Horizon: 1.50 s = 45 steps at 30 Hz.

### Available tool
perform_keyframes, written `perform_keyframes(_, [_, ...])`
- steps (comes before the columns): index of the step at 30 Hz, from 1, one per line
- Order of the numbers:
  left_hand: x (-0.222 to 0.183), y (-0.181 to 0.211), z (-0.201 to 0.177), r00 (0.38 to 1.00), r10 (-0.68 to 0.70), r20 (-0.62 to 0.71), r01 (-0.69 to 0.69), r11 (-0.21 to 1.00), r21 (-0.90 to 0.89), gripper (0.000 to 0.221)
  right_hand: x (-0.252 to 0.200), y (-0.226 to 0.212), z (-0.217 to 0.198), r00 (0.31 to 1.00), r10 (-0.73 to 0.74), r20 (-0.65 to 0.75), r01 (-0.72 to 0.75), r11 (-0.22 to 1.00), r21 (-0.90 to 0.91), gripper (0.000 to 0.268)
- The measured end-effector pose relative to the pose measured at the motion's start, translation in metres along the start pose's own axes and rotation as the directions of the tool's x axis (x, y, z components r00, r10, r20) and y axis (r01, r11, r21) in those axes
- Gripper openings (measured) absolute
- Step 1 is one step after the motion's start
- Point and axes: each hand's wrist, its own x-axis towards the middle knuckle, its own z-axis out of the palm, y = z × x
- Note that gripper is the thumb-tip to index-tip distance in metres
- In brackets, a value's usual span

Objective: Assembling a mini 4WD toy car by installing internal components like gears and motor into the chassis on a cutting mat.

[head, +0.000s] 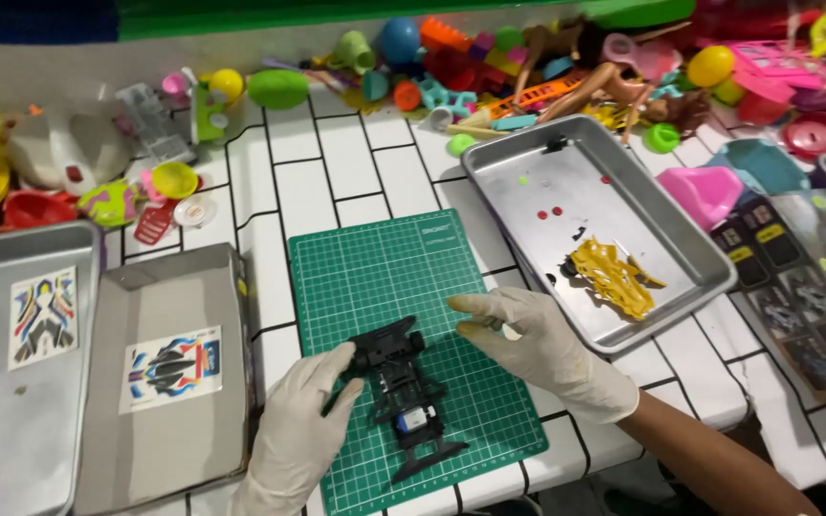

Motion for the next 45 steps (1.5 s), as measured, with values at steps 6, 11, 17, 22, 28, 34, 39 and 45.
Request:
perform_keyframes(6, [-0.007, -0.002, 0.0, 0.997, -0.08, 0.003, 0.08, 0.993, -0.092, 0.063, -0.003, 0.024, -0.086, 0.878, 0.471, -0.087, -0.479, 0.866, -0.145, 0.03])
perform_keyframes(11, [-0.011, -0.011, 0.008, 0.995, -0.099, -0.019, 0.096, 0.99, -0.105, 0.062, -0.007, 0.058, -0.133, 0.444, 0.896, 0.002, -0.64, 0.319, -0.699, 0.074])
perform_keyframes(17, [-0.014, -0.015, 0.01, 0.998, -0.069, -0.014, 0.066, 0.987, -0.149, 0.064, 0.015, 0.03, -0.151, 0.427, 0.9, -0.09, -0.857, 0.372, -0.356, 0.04])
perform_keyframes(22, [-0.016, -0.012, 0.008, 0.984, -0.177, 0.03, 0.18, 0.963, -0.2, 0.065, 0.015, 0.058, -0.165, 0.325, 0.942, 0.085, -0.939, 0.311, 0.145, 0.04])
perform_keyframes(28, [-0.013, -0.005, 0.005, 0.953, -0.293, 0.073, 0.298, 0.951, -0.085, 0.06, -0.013, 0.101, -0.144, 0.829, 0.484, -0.282, -0.547, 0.591, -0.593, 0.073])
perform_keyframes(34, [-0.015, -0.01, 0.012, 0.986, -0.153, -0.062, 0.149, 0.987, -0.066, 0.061, -0.018, 0.105, -0.116, 0.818, 0.515, 0.256, -0.384, 0.82, -0.423, 0.047])
perform_keyframes(39, [-0.015, -0.008, 0.008, 0.982, -0.187, -0.003, 0.186, 0.977, -0.1, 0.061, -0.004, 0.086, -0.114, 0.817, 0.511, 0.266, -0.371, 0.82, -0.437, 0.026])
perform_keyframes(45, [-0.014, -0.007, 0.009, 0.988, -0.149, -0.039, 0.145, 0.984, -0.102, 0.057, -0.007, 0.08, -0.096, 0.749, 0.57, 0.339, -0.389, 0.791, -0.472, 0.033])
